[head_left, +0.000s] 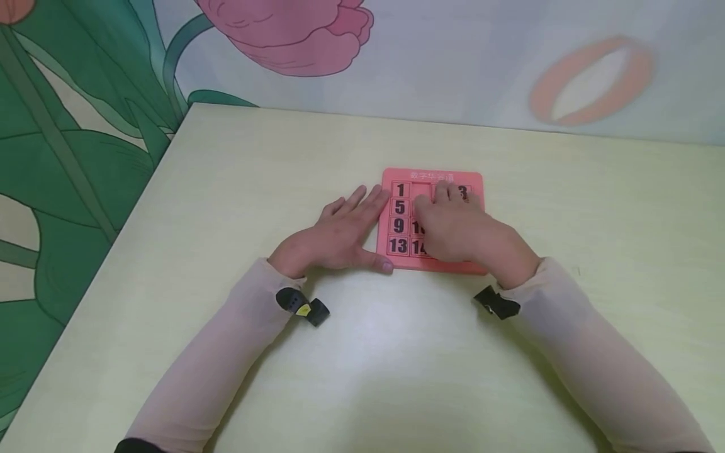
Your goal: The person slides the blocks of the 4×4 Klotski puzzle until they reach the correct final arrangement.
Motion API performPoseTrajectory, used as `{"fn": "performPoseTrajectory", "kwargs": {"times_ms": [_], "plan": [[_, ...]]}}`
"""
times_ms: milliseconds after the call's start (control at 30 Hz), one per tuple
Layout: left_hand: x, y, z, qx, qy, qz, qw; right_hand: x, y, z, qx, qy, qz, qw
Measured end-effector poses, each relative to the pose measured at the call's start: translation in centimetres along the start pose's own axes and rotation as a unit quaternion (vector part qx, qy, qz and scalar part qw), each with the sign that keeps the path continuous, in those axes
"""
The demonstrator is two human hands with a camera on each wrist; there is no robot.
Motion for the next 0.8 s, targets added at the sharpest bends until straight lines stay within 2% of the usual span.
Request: {"fn": "performPoseTrajectory", "kwargs": {"times_ms": [267, 333, 500, 567, 733, 800], "plan": [[0.0, 0.0, 0.0, -0.003, 0.001, -0.005, 1.0000, 0.6, -0.2, -0.5, 0.016, -0.019, 0.043, 0.999], [0.0, 0.0, 0.0, -0.002, 0.002, -0.004, 1.0000, 0.2, 0.0, -0.3, 0.016, -0.018, 0.024, 0.999], [0.1, -0.1, -0.2, -0.002, 0.004, 0.000, 1.0000, -1.0, 0.5, 0.0, 0.011, 0.000, -0.059, 0.998], [0.1, 0.0, -0.2, -0.002, 0.004, 0.001, 1.0000, -1.0, 0.5, -0.1, 0.011, 0.004, -0.068, 0.998], [0.2, 0.1, -0.2, 0.001, 0.001, 0.003, 1.0000, 0.1, 0.4, -0.1, 0.009, -0.019, -0.013, 1.000], [0.2, 0.2, -0.2, 0.001, 0.001, 0.003, 1.0000, -0.1, 0.5, 0.2, 0.017, -0.051, 0.015, 0.998]]}}
Point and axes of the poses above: each hand's wrist, its own y-axis away from the middle knuckle, its own z-axis out of the back of the hand, x = y × z, the point moved 6 cm from there along -y, towards the middle knuckle, and after that the axes turned 7 degrees about -z, right-handed, at the moved point
